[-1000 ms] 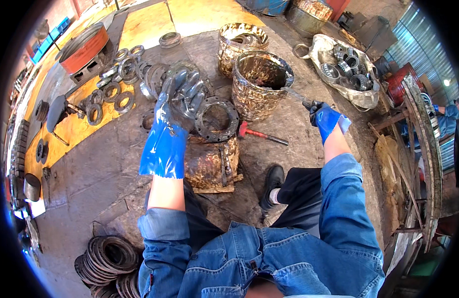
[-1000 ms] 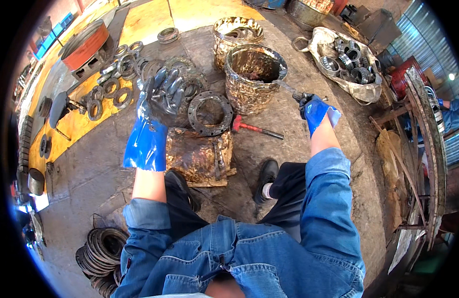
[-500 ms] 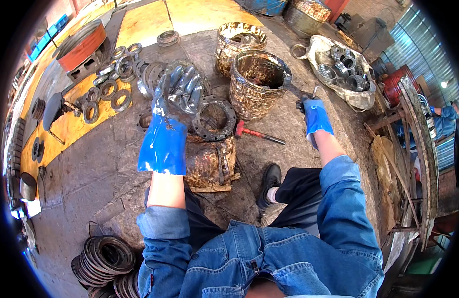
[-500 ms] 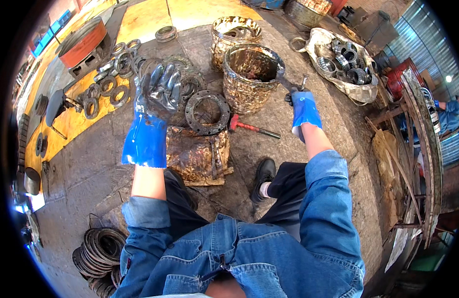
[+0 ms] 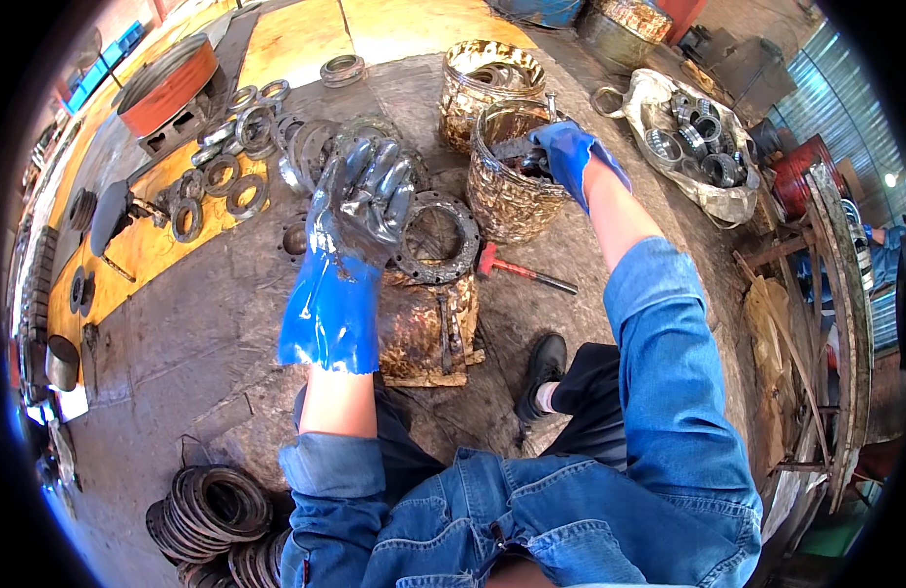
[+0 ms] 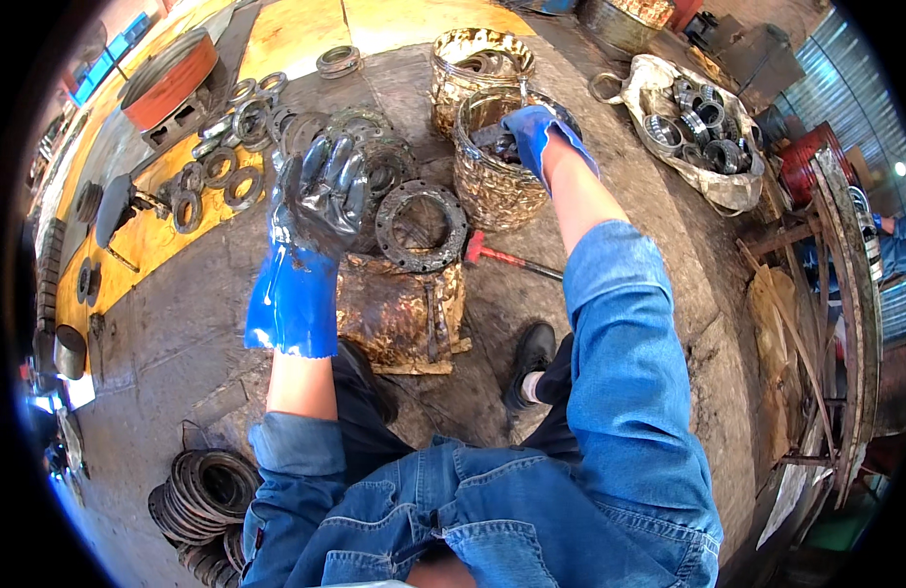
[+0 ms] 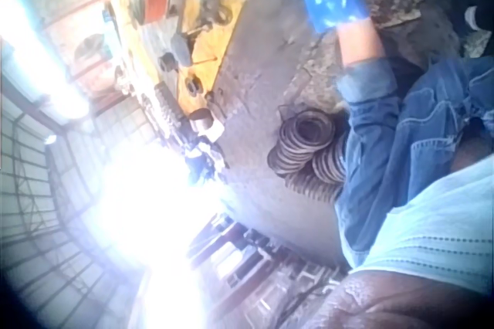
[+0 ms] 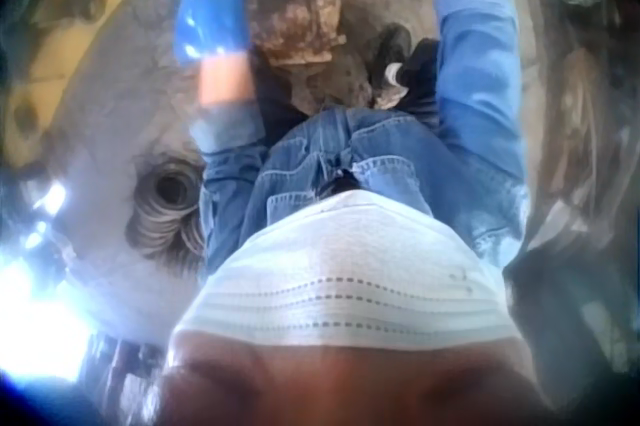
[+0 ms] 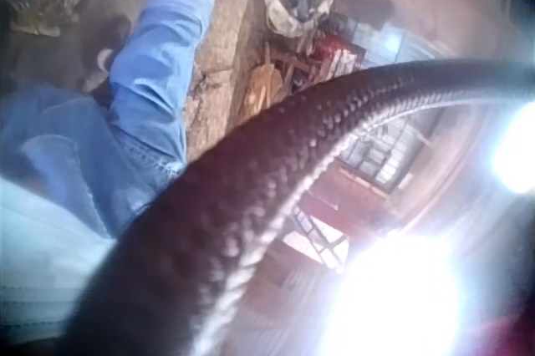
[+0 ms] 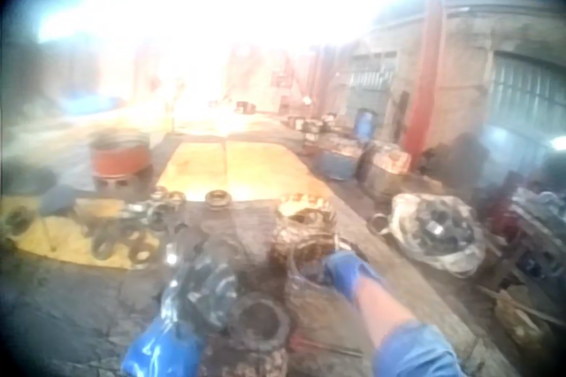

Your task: The person removes grease and debris from metal rings and a metal plate using a chisel and a hammer.

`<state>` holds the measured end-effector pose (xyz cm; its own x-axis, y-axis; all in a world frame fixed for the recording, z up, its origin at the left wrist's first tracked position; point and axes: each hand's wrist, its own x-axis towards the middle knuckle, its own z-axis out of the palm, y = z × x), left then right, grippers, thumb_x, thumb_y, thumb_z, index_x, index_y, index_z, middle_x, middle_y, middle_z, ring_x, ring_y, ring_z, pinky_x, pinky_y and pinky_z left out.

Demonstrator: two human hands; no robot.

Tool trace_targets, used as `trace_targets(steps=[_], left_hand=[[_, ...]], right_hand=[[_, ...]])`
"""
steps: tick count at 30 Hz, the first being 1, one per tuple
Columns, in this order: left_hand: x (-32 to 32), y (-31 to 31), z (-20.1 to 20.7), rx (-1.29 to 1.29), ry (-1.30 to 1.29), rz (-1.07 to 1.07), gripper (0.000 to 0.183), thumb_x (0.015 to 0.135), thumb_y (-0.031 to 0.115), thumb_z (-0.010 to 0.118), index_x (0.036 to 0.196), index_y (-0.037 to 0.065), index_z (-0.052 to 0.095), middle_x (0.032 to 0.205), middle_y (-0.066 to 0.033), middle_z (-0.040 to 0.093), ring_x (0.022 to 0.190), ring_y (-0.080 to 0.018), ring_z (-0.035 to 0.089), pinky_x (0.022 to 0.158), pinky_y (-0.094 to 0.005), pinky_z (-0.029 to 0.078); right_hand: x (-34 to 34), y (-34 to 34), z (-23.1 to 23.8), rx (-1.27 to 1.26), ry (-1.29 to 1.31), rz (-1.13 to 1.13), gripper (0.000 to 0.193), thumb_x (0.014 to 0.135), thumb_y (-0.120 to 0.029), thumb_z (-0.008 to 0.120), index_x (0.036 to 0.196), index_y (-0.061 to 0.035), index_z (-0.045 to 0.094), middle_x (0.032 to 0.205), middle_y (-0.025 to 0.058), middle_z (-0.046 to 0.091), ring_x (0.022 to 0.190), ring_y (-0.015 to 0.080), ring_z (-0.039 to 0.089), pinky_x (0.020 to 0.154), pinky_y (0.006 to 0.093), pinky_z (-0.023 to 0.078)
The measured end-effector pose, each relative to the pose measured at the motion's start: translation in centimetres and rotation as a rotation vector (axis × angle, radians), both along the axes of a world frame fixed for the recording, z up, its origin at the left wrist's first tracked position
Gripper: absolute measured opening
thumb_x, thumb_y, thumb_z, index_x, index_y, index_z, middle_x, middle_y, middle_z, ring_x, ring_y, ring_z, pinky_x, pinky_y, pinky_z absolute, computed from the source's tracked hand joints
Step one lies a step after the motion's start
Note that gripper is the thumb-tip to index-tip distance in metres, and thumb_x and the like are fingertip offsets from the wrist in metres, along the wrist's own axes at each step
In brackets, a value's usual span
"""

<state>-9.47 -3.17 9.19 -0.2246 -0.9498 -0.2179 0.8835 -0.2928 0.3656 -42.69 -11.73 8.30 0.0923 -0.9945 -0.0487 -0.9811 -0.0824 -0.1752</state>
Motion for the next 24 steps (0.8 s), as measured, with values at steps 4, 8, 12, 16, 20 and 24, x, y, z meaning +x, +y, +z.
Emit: trace_targets(steps=[4, 8, 12, 16, 20, 24], left_hand=[[-0.3, 0.7, -0.2, 0.04, -0.012, -0.019, 0.044, 0.095, 0.036, 0.05, 0.128, 0.008, 0.052, 0.131, -0.0141, 0.054, 0.116, -0.0297, 0.056, 0.088, -0.0423, 0.051], [0.5, 0.9, -0.2, 0.067, -0.077, 0.02, 0.044, 0.095, 0.036, 0.05, 0.129, 0.008, 0.052, 0.131, -0.0138, 0.054, 0.116, -0.029, 0.056, 0.088, -0.0422, 0.051], [-0.2, 0.5, -0.7, 0.069, -0.108, 0.023, 0.044, 0.095, 0.036, 0.051, 0.129, 0.008, 0.052, 0.131, -0.0134, 0.054, 0.116, -0.0282, 0.056, 0.087, -0.0421, 0.052], [0.0, -0.1, -1.1, 0.063, -0.155, 0.001, 0.044, 0.094, 0.034, 0.053, 0.129, 0.007, 0.051, 0.131, -0.0143, 0.054, 0.112, -0.0282, 0.058, 0.085, -0.04, 0.053], [-0.7, -1.0, -2.0, 0.053, -0.176, -0.032, 0.045, 0.094, 0.035, 0.052, 0.129, 0.007, 0.051, 0.133, -0.0145, 0.053, 0.113, -0.0289, 0.058, 0.086, -0.0406, 0.053], [-0.7, -1.5, -3.2, 0.049, -0.198, -0.093, 0.045, 0.094, 0.036, 0.052, 0.129, 0.007, 0.052, 0.133, -0.0144, 0.053, 0.116, -0.0293, 0.056, 0.087, -0.0411, 0.052]], right_hand=[[-3.5, -2.1, 2.1, -0.052, 0.565, 0.188, 0.016, 0.081, -0.018, 0.055, 0.088, -0.0174, 0.07, 0.096, 0.0063, 0.07, 0.087, 0.0235, 0.068, 0.068, 0.0359, 0.052], [-2.5, -2.2, 5.7, 0.137, 0.492, -0.114, 0.02, 0.081, -0.024, 0.052, 0.087, -0.0239, 0.071, 0.088, 0.0044, 0.07, 0.078, 0.0196, 0.064, 0.067, 0.0312, 0.047], [-2.5, -0.4, 8.7, 0.143, 0.555, -0.093, 0.019, 0.079, -0.024, 0.054, 0.084, -0.0208, 0.072, 0.085, 0.0078, 0.069, 0.073, 0.0221, 0.063, 0.064, 0.0347, 0.048], [-4.3, -1.6, 7.9, 0.143, 0.627, -0.057, 0.017, 0.075, -0.024, 0.057, 0.083, -0.018, 0.071, 0.083, 0.0095, 0.069, 0.072, 0.025, 0.064, 0.062, 0.0355, 0.048], [-5.6, -1.8, 7.9, 0.166, 0.678, -0.013, 0.017, 0.071, -0.024, 0.061, 0.083, -0.0151, 0.071, 0.081, 0.0111, 0.068, 0.07, 0.028, 0.064, 0.059, 0.0362, 0.049], [-6.8, -4.0, 6.8, 0.297, 0.831, 0.033, 0.014, 0.07, -0.016, 0.06, 0.078, -0.0092, 0.068, 0.077, 0.0134, 0.066, 0.068, 0.0287, 0.063, 0.055, 0.0412, 0.046]])
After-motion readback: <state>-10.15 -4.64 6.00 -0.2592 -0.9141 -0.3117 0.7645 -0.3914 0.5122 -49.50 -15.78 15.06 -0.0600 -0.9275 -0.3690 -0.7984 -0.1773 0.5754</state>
